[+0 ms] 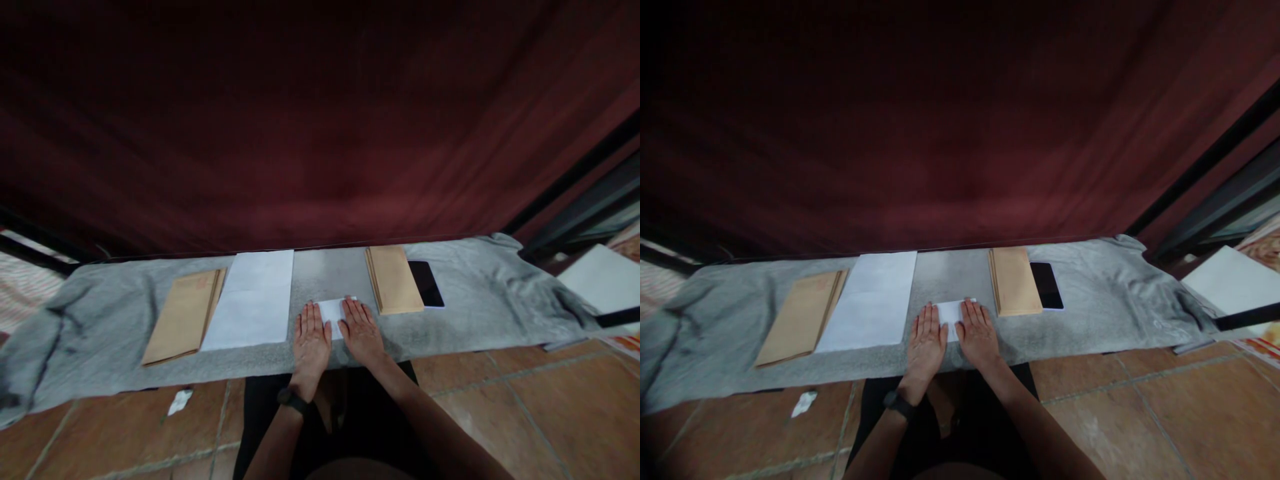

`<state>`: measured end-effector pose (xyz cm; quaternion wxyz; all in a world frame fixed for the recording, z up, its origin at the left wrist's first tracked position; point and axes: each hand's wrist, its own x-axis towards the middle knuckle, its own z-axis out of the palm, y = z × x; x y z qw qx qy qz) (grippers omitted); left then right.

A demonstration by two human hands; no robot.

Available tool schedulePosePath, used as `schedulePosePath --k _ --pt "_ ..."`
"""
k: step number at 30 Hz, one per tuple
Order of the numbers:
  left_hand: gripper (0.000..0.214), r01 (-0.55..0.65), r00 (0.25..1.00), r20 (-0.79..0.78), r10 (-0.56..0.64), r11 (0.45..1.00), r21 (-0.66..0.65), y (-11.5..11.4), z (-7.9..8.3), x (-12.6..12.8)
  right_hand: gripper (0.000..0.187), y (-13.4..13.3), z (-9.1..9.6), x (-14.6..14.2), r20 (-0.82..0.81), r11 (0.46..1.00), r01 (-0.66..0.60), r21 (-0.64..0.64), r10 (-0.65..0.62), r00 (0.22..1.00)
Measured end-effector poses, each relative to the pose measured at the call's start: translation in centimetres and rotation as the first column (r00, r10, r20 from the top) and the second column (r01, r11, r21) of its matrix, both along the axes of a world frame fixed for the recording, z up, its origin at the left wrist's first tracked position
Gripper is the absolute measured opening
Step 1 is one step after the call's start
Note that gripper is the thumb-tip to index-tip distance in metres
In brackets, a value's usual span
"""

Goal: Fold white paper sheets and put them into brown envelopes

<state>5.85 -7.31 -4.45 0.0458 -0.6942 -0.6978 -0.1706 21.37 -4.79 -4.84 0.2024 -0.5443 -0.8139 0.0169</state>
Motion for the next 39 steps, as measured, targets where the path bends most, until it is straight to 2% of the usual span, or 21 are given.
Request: schedulePosePath --k 4,10,14,18,21,24,26,27,29,31,33,35,39 --pt "0.057 -0.013 1.000 0.025 0.012 1.000 0.028 -0.5 -0.2 -0.8 0.051 0.7 0.1 0.3 -0.016 0.999 -0.009 -0.042 0.008 1.000" --pt "0.057 -0.019 0.997 0.079 0.016 0.999 0.043 -0.7 0.0 -1.2 0.046 4.1 2.0 0.5 -0.060 0.971 -0.018 -0.237 0.004 0.998" --pt "0.056 0.002 0.990 0.137 -0.011 0.998 0.063 -0.7 0.2 -1.3 0.040 5.8 3.0 0.2 -0.094 0.968 -0.019 -0.249 -0.005 0.996" --pt "0.059 0.012 0.967 0.251 -0.035 0.996 0.092 -0.7 0.1 -1.6 0.022 6.7 4.0 0.0 -0.165 0.969 -0.052 -0.243 0.012 0.986" --pt "0.067 -0.014 0.893 0.449 -0.028 0.996 0.090 -0.5 0.1 -1.9 0.023 7.0 5.3 0.0 -0.257 0.971 -0.125 -0.205 0.070 0.964" --pt "0.075 -0.084 0.720 0.694 -0.020 0.990 0.115 0.4 1.1 -2.3 0.020 6.9 7.1 0.2 -0.343 0.975 -0.177 -0.133 0.123 0.931" --pt "0.073 -0.137 0.632 0.774 -0.042 0.977 0.165 1.2 2.3 -2.6 0.016 6.5 7.9 0.3 -0.419 0.976 -0.217 -0.030 0.184 0.889" --pt "0.069 -0.148 0.635 0.770 -0.063 0.968 0.202 1.6 3.0 -2.8 0.015 6.2 8.0 0.5 -0.455 0.971 -0.237 0.036 0.227 0.861" --pt "0.052 -0.100 0.731 0.673 -0.116 0.956 0.275 2.1 4.0 -3.0 0.015 5.4 7.6 0.8 -0.486 0.953 -0.270 0.139 0.304 0.820" --pt "0.041 0.021 0.839 0.516 -0.172 0.958 0.285 2.0 4.2 -3.3 0.019 4.4 6.4 1.2 -0.442 0.952 -0.281 0.124 0.306 0.843" --pt "0.039 0.138 0.904 0.368 -0.218 0.963 0.232 1.4 3.6 -3.3 0.025 3.2 4.6 1.7 -0.386 0.963 -0.261 0.061 0.264 0.884" --pt "0.038 0.205 0.939 0.245 -0.242 0.964 0.167 0.3 2.4 -3.2 0.028 2.0 2.8 2.2 -0.342 0.969 -0.246 0.023 0.239 0.909" --pt "0.043 0.272 0.959 0.070 -0.274 0.962 0.039 -1.7 0.6 -2.8 0.034 0.4 0.7 3.0 -0.311 0.973 -0.232 -0.024 0.213 0.926"
